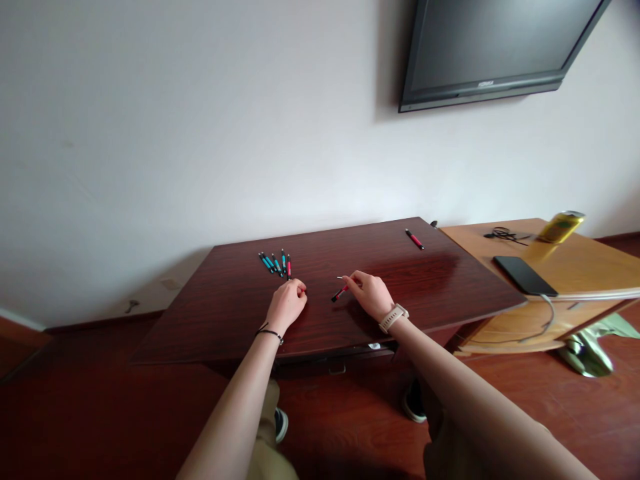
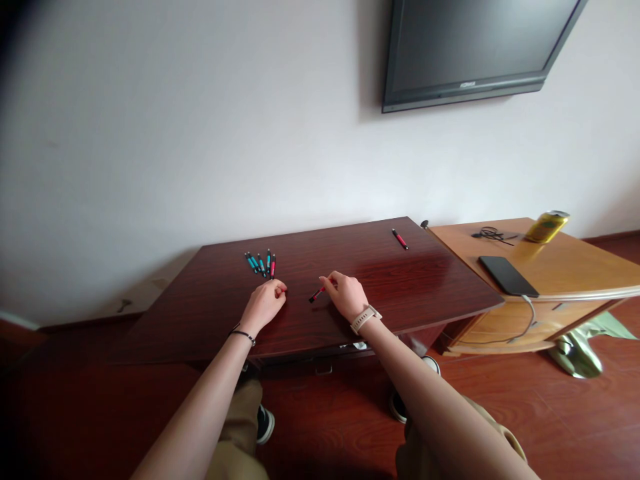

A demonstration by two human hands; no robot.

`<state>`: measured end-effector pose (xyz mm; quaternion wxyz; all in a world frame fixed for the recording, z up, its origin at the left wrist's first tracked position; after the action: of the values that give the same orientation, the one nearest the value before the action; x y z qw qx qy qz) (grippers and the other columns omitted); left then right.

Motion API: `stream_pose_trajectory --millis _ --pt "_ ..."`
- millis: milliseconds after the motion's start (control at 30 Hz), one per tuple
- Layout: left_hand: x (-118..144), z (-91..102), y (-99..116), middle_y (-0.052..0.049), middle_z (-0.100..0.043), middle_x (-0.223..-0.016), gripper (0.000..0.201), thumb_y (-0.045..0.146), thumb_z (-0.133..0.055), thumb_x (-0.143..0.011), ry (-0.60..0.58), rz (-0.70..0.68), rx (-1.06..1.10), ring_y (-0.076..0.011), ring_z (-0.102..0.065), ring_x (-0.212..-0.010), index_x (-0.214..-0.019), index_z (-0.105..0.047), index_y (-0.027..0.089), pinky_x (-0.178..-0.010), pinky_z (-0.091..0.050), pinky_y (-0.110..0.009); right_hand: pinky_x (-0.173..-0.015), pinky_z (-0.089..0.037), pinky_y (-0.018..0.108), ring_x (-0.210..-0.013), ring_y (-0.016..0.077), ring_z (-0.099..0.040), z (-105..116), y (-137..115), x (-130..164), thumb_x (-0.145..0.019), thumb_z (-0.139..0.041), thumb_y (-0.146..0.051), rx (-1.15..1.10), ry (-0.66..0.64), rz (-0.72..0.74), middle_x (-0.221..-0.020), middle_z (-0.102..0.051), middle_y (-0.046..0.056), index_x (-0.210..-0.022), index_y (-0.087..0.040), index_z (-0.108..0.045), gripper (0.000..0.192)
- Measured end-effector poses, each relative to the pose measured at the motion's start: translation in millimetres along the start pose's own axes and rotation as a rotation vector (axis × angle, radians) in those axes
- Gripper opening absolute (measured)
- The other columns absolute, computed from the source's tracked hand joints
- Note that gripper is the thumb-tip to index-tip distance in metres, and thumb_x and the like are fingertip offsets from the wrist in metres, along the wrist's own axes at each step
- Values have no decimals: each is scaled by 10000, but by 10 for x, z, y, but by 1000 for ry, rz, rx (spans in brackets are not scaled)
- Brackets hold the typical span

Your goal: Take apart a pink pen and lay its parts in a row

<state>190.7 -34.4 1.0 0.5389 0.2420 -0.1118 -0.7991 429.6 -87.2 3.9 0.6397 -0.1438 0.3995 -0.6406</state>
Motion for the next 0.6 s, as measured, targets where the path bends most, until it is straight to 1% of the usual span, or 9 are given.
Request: stream_pose_trajectory --millis 200,267,333,400,433,500,600 --pt "18 9 -16 -63 -754 -926 220 82 -593 -860 -4 -15 -10 -250 -707 -877 -989 -711 215 -846 -515 -350 -630 -316 299 -632 196 -592 -6 -7 2 -1028 -556 -549 1 -10 7 -720 -719 46 -810 -239 -714 411" --pt "44 64 38 -53 -739 -926 232 66 -585 -863 32 -42 -12 -237 -702 -878 -1000 -693 219 -860 -525 -344 -629 -316 294 -634 189 -592 1 -19 9 -1034 -547 -547 5 -15 7 -729 -723 45 -818 -232 -724 420" --pt "93 156 152 -45 -720 -939 203 77 -575 -895 99 -90 5 -222 -696 -886 -995 -669 226 -871 -532 -337 -627 -312 291 -629 182 -587 14 -29 13 -1035 -551 -544 10 -10 5 -729 -723 41 -820 -227 -727 421" --pt "161 231 312 -42 -704 -956 123 142 -566 -959 149 -153 58 -206 -690 -885 -977 -646 233 -861 -536 -327 -626 -308 289 -622 177 -581 25 -41 13 -1031 -565 -545 12 3 10 -722 -719 36 -812 -227 -725 418" --pt "197 241 396 -40 -695 -950 91 191 -563 -993 151 -182 97 -198 -686 -868 -964 -637 234 -838 -537 -319 -624 -306 289 -619 176 -579 26 -48 12 -1028 -574 -548 13 9 14 -716 -716 33 -806 -228 -723 417" --pt "264 200 558 -36 -688 -952 96 281 -575 -1030 111 -238 172 -186 -681 -847 -971 -636 238 -801 -538 -303 -620 -302 287 -613 173 -575 16 -66 11 -1018 -593 -555 15 13 26 -704 -710 28 -789 -230 -717 416" --pt "337 89 707 -32 -690 -966 74 310 -623 -1022 59 -271 207 -183 -689 -856 -1000 -647 244 -787 -543 -293 -617 -303 282 -605 168 -570 -15 -105 17 -1007 -614 -559 2 7 49 -696 -706 26 -779 -230 -713 413"
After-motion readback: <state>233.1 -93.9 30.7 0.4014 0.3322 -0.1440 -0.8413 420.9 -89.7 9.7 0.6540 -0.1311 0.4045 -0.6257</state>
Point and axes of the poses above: each hand's wrist, its own x-axis away from the middle knuckle, its own z-axis out of the back of the hand, y = z × x, the point moved 10 cm from there along -x, towards the middle knuckle
